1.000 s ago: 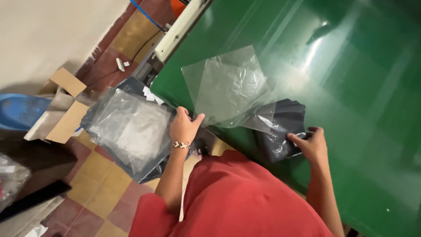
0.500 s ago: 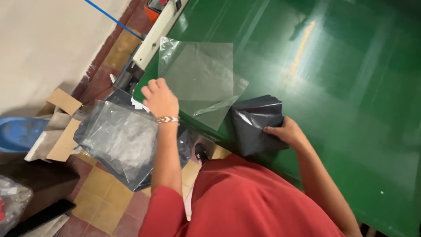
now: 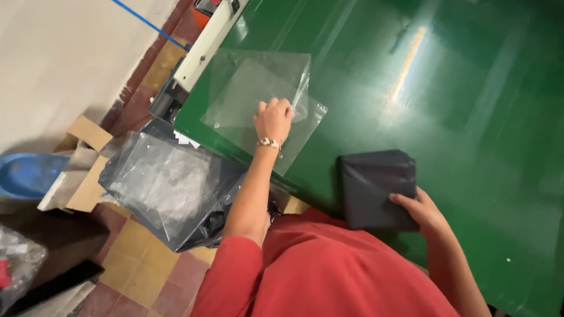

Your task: Fold black plastic bags and insert them into clear plastic sleeves for packaging.

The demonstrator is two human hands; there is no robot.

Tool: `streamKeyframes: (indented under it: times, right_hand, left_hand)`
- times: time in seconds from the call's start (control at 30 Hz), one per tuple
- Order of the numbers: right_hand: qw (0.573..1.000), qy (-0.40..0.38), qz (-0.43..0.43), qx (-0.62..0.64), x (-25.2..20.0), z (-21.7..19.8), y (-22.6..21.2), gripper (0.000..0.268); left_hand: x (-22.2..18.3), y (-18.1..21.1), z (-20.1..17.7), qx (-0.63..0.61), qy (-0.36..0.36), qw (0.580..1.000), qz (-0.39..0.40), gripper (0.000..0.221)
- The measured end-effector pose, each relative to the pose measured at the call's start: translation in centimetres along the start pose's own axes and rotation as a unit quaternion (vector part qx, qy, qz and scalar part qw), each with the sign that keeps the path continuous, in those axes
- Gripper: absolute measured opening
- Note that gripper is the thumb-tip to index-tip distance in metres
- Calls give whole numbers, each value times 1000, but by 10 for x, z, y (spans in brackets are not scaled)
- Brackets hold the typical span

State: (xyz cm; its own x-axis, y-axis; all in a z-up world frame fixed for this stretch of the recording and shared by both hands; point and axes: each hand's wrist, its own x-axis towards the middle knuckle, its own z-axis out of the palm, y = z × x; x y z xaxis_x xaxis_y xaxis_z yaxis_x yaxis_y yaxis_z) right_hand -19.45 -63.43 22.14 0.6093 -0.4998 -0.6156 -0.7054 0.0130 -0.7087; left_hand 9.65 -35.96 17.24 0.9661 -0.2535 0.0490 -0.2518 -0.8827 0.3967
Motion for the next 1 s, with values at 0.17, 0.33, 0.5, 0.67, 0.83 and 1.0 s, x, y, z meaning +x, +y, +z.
streamKeyframes:
  times: [0.17, 0.33, 0.5, 0.67, 0.83, 1.0]
  right_hand:
    - [997, 36, 6, 67, -25, -57, 44, 42]
    - [981, 98, 128, 105, -55, -103, 64, 40]
    - [975, 116, 165, 93, -76, -131, 77, 34]
    - [976, 101, 138, 132, -80, -144, 122, 34]
    - [978, 76, 104, 162, -78, -125, 129, 36]
    - [977, 38, 73, 197, -67, -98, 108, 43]
  left_hand:
    - [-41, 62, 30, -2, -19, 983, 183, 11]
    - [-81, 115, 57, 27, 75, 925, 370, 25]
    - [-70, 122, 27, -117, -121, 926, 337, 29]
    - [-52, 60, -34, 19, -180, 968, 172, 26]
    - [-41, 17, -23, -7, -212, 974, 79, 21]
    - [-24, -2, -16, -1, -204, 976, 74, 22]
